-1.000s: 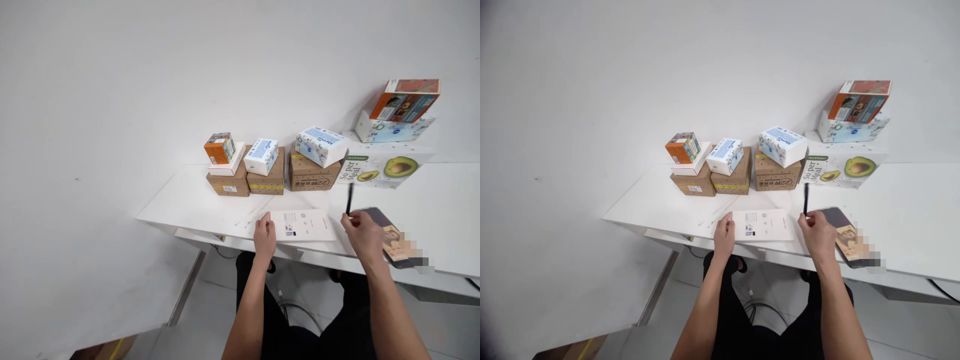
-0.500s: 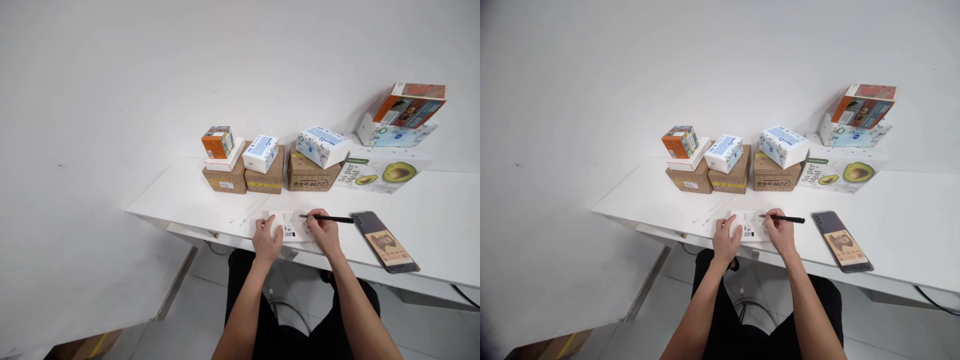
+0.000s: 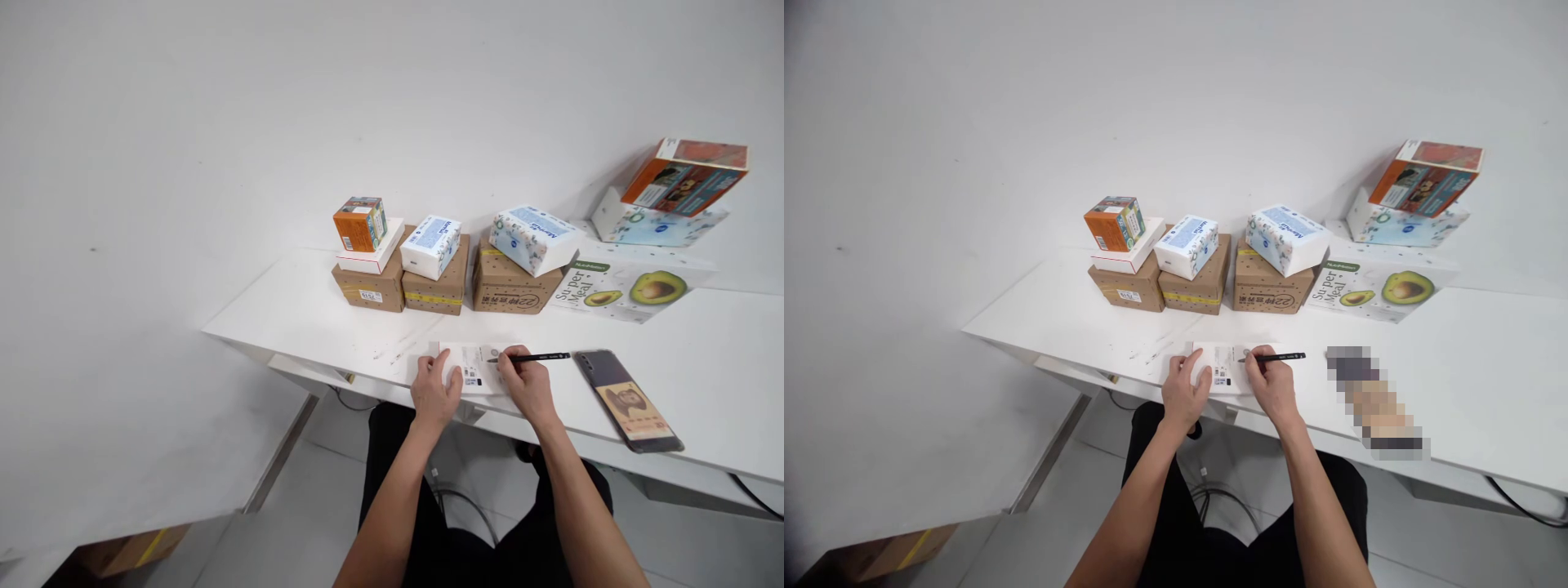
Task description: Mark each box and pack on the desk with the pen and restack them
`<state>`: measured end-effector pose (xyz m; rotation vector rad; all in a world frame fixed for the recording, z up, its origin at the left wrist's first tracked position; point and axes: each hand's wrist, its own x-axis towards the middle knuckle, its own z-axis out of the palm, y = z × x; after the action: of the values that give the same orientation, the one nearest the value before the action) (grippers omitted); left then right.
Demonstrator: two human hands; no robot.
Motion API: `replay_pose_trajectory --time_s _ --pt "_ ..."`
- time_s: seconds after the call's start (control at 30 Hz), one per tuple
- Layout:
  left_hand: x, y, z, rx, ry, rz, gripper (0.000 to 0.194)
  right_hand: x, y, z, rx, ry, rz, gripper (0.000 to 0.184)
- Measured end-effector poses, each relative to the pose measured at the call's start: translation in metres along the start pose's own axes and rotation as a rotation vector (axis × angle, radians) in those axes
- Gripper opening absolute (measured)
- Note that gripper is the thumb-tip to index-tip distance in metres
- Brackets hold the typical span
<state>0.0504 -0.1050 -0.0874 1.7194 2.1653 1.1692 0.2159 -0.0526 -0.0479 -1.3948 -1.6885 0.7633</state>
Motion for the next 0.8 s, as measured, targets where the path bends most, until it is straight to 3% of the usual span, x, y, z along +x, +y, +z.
replay_pose_trajectory --time_s 0.6,0.8 --pt "0.0020 0.0047 -0.0046 0.021 -0.024 -0.013 0.041 0.0004 -0.0023 -0.0002 -0.016 -0.031 -0.012 0.024" --pt "0.0026 0.0060 -0.0058 0.047 -0.036 -0.020 0.040 0.0002 -0.0004 -0.0055 0.182 0.193 0.090 0.028"
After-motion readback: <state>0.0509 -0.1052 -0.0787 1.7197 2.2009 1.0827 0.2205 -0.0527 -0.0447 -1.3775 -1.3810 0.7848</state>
